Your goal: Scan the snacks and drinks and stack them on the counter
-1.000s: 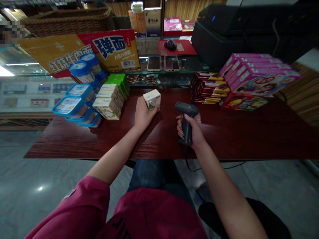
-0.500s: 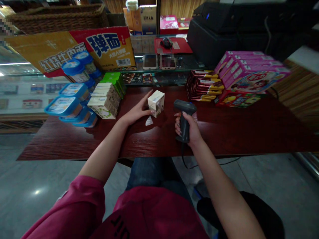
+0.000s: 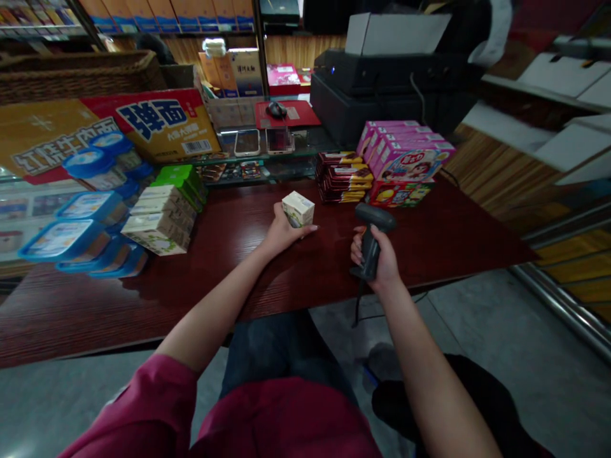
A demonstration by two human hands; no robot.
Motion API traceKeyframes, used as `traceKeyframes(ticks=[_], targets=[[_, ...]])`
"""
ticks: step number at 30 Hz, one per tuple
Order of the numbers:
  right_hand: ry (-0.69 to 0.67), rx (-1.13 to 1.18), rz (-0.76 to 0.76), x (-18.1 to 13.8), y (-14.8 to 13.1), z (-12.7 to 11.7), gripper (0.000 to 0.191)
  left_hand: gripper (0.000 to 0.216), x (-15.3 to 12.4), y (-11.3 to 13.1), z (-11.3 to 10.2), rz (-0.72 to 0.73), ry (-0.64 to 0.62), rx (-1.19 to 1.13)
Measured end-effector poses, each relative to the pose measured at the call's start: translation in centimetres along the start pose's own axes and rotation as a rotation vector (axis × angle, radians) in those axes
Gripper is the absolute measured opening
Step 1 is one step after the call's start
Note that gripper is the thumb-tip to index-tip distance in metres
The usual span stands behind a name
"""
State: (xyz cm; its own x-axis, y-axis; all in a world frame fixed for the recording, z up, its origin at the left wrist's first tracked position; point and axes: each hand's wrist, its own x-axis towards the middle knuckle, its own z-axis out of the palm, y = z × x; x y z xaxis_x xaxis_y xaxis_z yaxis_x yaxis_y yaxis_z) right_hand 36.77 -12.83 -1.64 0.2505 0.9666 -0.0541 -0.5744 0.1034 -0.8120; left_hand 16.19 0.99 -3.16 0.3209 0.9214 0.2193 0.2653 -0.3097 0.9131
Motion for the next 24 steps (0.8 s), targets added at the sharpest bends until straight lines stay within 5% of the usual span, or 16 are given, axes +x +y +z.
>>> traceKeyframes(ticks=[6,12,24], targets=[[0.025,0.073,-0.009,-0.1,-0.5,-0.7,0.033,0.068,-0.1,0.2,-0.2,0.102,-0.414,-0.103],[0.037,0.085,0.009,-0.2,-0.2,-0.2,0.033,0.045,0.1,-0.3,1.5,0.123,-0.272,-0.182],[0.145,0.082,-0.187,-0.5,0.1,-0.4,0.034,0.034,4.7,2.3,12.0,0.193,-0.03,0.079]])
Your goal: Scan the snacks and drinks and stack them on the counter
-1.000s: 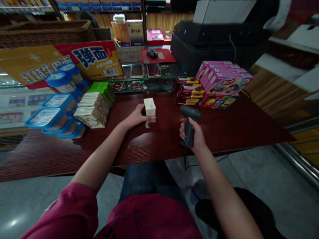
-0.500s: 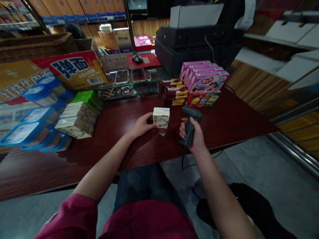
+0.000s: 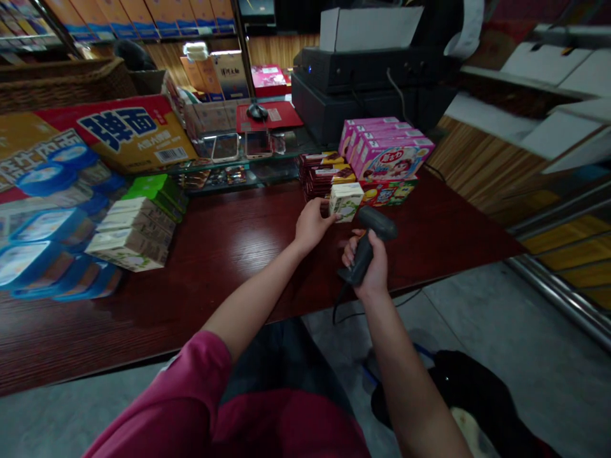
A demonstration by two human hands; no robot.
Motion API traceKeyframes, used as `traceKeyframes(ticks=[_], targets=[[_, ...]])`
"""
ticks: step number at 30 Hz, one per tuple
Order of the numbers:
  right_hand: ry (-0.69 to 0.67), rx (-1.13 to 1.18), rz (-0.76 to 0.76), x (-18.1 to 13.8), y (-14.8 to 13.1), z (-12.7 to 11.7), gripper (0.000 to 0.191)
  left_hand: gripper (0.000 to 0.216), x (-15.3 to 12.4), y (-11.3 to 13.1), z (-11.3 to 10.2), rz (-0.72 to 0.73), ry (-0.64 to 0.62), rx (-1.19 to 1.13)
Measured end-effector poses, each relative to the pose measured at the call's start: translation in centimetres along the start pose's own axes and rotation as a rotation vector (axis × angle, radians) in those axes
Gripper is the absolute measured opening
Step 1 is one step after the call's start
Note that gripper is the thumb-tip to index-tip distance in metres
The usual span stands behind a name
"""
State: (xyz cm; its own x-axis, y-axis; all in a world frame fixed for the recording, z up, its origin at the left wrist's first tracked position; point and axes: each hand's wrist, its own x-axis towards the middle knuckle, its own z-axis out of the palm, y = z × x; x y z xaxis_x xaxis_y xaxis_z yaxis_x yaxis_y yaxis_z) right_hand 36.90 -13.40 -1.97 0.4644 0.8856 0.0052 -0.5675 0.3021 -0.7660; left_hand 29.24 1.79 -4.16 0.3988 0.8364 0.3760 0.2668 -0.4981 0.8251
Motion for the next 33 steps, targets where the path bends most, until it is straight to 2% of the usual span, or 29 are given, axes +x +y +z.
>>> traceKeyframes(ticks=[4,12,17,21,24,26,28,31,33], targets=[[0.02,0.012,0.018,-0.1,0.0,0.2,0.033,0.031,1.0,0.6,1.1,-0.06,0.076,0.111],[0.024,0.012,0.04,-0.2,-0.3,0.2,0.022,0.029,1.0,2.0,1.0,-0.104,0.128,0.286],[0.03,0.016,0.058,-0.2,-0.3,0.3,0.022,0.031,0.8,2.3,1.0,-0.11,0.117,0.254],[-0.066,-0.03,0.099,-0.4,-0.5,0.1,0.028,0.039,-0.5,0.7,-0.1,-0.062,0.13,0.102],[-0.174,-0.063,0.248,-0.7,-0.6,0.5,0.032,0.032,-3.5,-0.9,-3.8,-0.006,0.102,-0.003],[-0.246,-0.061,0.342,-0.8,-0.1,1.5,0.033,0.024,-6.4,-1.7,-7.8,0.018,0.08,-0.002],[-0.319,-0.035,0.406,-1.0,1.1,3.3,0.035,0.018,-10.0,-1.9,-12.5,0.027,0.11,0.05],[-0.427,-0.005,0.461,-1.8,4.1,7.2,0.037,0.016,-15.4,-1.7,-19.8,0.028,0.253,0.232],[-0.478,-0.024,0.496,-2.6,6.4,9.9,0.037,0.019,-18.4,-1.7,-23.9,0.012,0.421,0.357]])
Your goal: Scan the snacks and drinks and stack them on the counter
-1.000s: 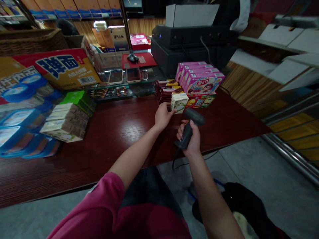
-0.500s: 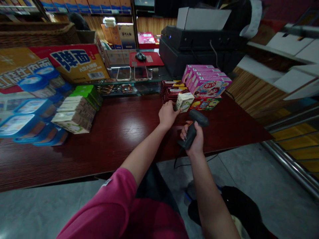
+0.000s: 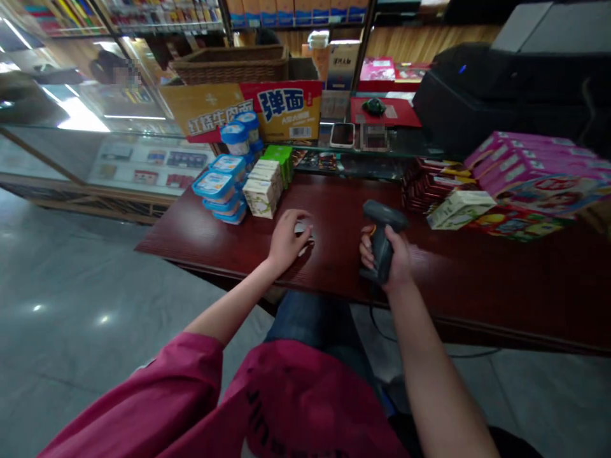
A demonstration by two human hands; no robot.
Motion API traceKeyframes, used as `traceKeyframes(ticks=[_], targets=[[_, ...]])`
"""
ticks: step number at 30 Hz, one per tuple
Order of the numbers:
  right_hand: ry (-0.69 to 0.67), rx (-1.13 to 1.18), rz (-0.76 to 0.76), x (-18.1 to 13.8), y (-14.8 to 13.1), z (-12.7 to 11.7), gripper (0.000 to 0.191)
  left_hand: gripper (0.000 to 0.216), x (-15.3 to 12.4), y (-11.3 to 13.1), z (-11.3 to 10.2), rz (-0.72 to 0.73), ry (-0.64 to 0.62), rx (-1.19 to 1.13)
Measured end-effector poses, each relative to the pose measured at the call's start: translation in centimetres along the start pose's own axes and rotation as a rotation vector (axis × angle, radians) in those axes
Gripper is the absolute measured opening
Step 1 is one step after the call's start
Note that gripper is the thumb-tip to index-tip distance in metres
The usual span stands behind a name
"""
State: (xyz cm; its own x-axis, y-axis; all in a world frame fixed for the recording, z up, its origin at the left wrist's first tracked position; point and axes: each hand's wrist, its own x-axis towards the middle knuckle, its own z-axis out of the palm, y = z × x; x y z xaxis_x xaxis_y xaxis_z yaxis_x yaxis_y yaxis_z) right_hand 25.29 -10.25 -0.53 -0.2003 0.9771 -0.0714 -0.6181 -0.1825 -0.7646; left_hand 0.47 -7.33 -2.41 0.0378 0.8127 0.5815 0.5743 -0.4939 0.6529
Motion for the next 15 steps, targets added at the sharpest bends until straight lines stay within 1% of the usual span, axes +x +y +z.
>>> traceKeyframes(ticks=[2,4,5,7,9,12,15], targets=[[-0.009,-0.045,0.048,1.4,1.9,2.2,0.036,0.026,-0.8,-1.4,-3.5,-0.046,0.204,0.097],[-0.007,-0.093,0.071,2.2,3.3,3.6,0.035,0.039,-1.3,-2.7,-5.5,-0.104,0.366,0.15],[-0.005,-0.116,0.072,2.4,3.7,4.1,0.034,0.047,-1.4,-3.2,-6.0,-0.127,0.406,0.159],[-0.002,-0.154,0.059,2.6,4.2,4.4,0.035,0.064,-1.5,-4.1,-6.2,-0.15,0.409,0.146],[0.006,-0.175,0.036,2.5,4.3,4.3,0.038,0.076,-1.3,-4.7,-5.6,-0.155,0.375,0.114],[0.023,-0.172,-0.012,2.2,4.2,4.0,0.041,0.084,-1.0,-5.3,-4.5,-0.18,0.334,0.071],[0.042,-0.17,-0.054,2.1,4.3,3.9,0.041,0.092,-0.5,-6.0,-3.8,-0.226,0.298,0.042]])
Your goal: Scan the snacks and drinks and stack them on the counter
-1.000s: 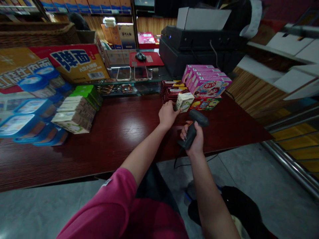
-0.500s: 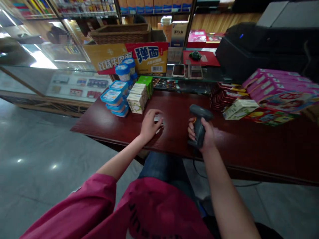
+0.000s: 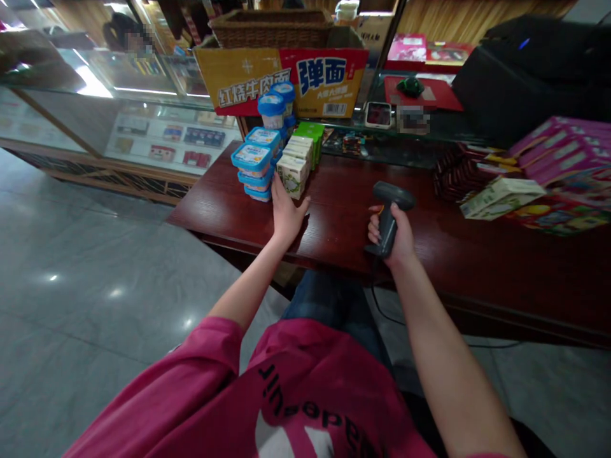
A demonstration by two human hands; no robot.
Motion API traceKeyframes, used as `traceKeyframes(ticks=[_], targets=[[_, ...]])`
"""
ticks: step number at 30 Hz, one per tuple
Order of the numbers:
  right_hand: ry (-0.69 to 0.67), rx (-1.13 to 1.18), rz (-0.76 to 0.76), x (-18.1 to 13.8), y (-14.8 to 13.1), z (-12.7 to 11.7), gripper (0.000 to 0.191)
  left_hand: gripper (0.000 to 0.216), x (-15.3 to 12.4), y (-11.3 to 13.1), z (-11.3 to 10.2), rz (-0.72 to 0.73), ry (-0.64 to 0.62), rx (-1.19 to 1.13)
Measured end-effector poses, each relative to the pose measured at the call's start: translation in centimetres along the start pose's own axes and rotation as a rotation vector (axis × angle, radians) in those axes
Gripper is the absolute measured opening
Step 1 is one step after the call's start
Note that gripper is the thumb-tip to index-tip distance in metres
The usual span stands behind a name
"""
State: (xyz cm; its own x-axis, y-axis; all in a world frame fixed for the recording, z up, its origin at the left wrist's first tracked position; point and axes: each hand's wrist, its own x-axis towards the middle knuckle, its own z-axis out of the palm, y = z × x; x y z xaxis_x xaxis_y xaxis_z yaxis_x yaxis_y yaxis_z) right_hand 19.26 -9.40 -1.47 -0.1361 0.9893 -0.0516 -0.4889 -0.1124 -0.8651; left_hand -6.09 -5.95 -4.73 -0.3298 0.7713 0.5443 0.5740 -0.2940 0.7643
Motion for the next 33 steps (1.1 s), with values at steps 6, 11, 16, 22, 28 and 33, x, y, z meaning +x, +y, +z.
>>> traceKeyframes(ticks=[6,11,16,22,28,33], targets=[[-0.003,-0.002,0.001,0.0,0.2,0.4,0.041,0.083,1.0,-0.8,0.8,-0.114,0.057,0.021],[-0.038,-0.014,0.02,-0.2,0.0,0.3,0.043,0.056,1.4,-1.4,1.0,-0.052,-0.025,0.008],[-0.095,-0.067,0.054,-0.6,-0.1,0.6,0.046,0.04,2.2,-1.7,2.0,-0.065,-0.169,-0.049],[-0.125,-0.072,0.08,-0.9,0.0,0.6,0.044,0.034,3.1,-0.3,5.3,-0.088,-0.233,-0.204],[-0.11,-0.032,0.07,-0.9,0.1,0.4,0.044,0.026,3.8,0.8,7.4,-0.147,-0.285,-0.366],[-0.101,-0.005,0.055,-0.9,0.3,0.3,0.044,0.032,3.7,0.8,6.8,-0.222,-0.324,-0.511]])
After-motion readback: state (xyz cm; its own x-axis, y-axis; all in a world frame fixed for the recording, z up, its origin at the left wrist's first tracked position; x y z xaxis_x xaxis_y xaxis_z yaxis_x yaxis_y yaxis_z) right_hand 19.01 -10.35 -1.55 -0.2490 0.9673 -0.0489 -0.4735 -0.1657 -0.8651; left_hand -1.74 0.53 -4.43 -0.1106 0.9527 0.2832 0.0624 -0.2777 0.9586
